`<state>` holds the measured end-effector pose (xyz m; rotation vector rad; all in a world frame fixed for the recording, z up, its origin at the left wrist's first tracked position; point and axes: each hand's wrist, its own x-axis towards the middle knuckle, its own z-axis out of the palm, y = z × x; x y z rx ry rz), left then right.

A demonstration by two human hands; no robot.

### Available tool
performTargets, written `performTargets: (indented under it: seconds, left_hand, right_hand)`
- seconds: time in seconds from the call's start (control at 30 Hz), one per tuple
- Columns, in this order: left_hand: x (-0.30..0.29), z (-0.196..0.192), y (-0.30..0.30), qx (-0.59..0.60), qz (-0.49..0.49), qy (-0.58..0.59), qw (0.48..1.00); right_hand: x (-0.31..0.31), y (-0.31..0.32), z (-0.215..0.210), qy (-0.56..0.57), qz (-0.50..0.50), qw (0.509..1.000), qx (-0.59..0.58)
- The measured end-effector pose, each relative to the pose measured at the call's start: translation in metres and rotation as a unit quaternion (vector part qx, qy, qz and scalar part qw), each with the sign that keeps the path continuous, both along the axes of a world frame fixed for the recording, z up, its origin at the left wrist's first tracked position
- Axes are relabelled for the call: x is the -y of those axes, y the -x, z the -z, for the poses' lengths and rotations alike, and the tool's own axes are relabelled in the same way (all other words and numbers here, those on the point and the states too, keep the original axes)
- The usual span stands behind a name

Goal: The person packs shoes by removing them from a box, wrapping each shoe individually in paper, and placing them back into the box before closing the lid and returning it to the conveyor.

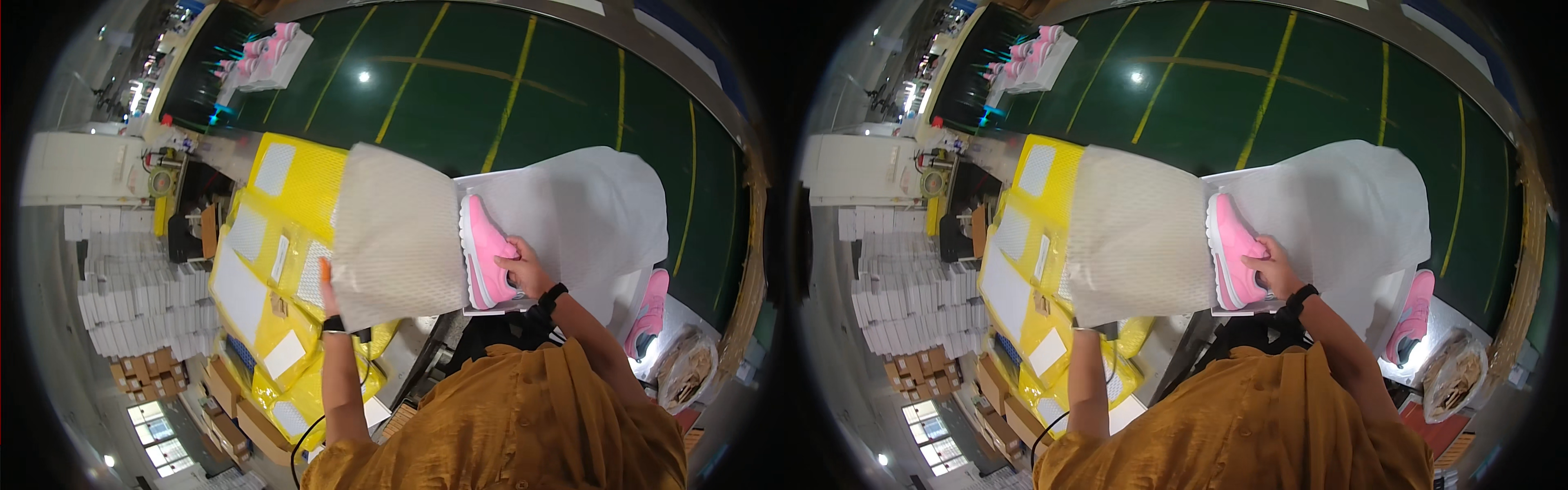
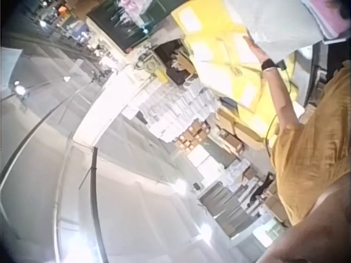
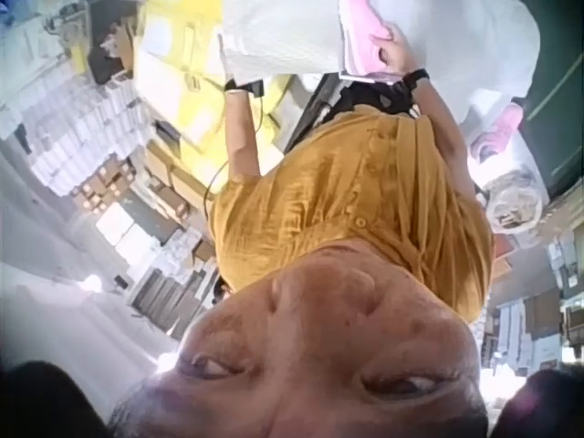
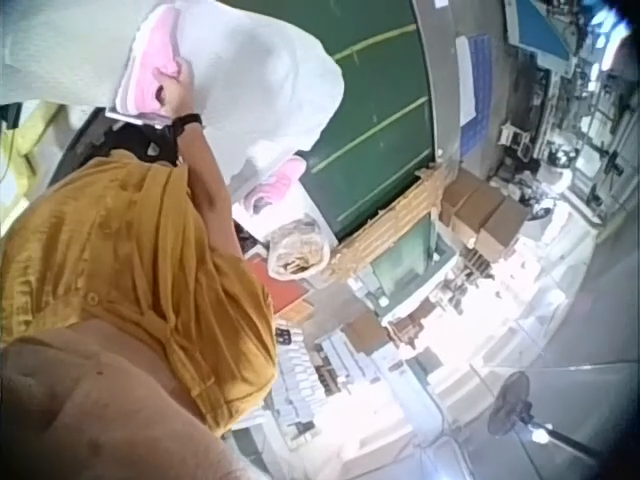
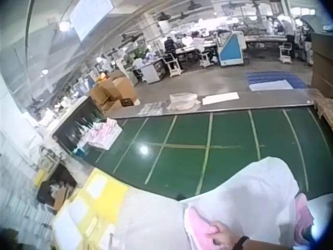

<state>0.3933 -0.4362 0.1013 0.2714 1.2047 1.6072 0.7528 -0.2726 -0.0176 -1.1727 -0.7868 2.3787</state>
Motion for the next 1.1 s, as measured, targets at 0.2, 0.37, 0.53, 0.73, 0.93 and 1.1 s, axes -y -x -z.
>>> performTargets:
  seconds: [0.2,0.37,0.53,0.73,0.93,1.1]
  left_hand:
    - [-0.066,-0.003,-0.117,-0.029,0.12,-0.054,0.991]
    - [-0.131,0.022,-0.216,-0.348,0.44,0.005,0.828]
    - [-0.139,0.084,-0.26,-0.558,0.4,-0.005,0.727]
    - [-0.153,0.034,-0.277,-0.783,0.409,-0.023,0.468]
    - [-0.158,0.064,-0.283,-0.792,0.518,0.074,0.315]
    - [-0.144,0.027,-0.266,-0.759,0.439,0.082,0.473]
  right_hand:
    - [0.019,-0.015,0.002,-0.335,-0.133,0.901,0.241]
    - [0.005,-0.072,-0.082,-0.463,-0.018,0.821,0.334]
    - [0.018,-0.185,-0.029,-0.504,0.05,0.65,0.566]
    - [0.118,-0.32,-0.054,-0.421,0.131,0.545,0.713]
    - [0.146,-0.357,-0.06,-0.352,0.243,0.695,0.577]
    - [0.182,-0.388,-0.021,-0.423,0.073,0.647,0.63]
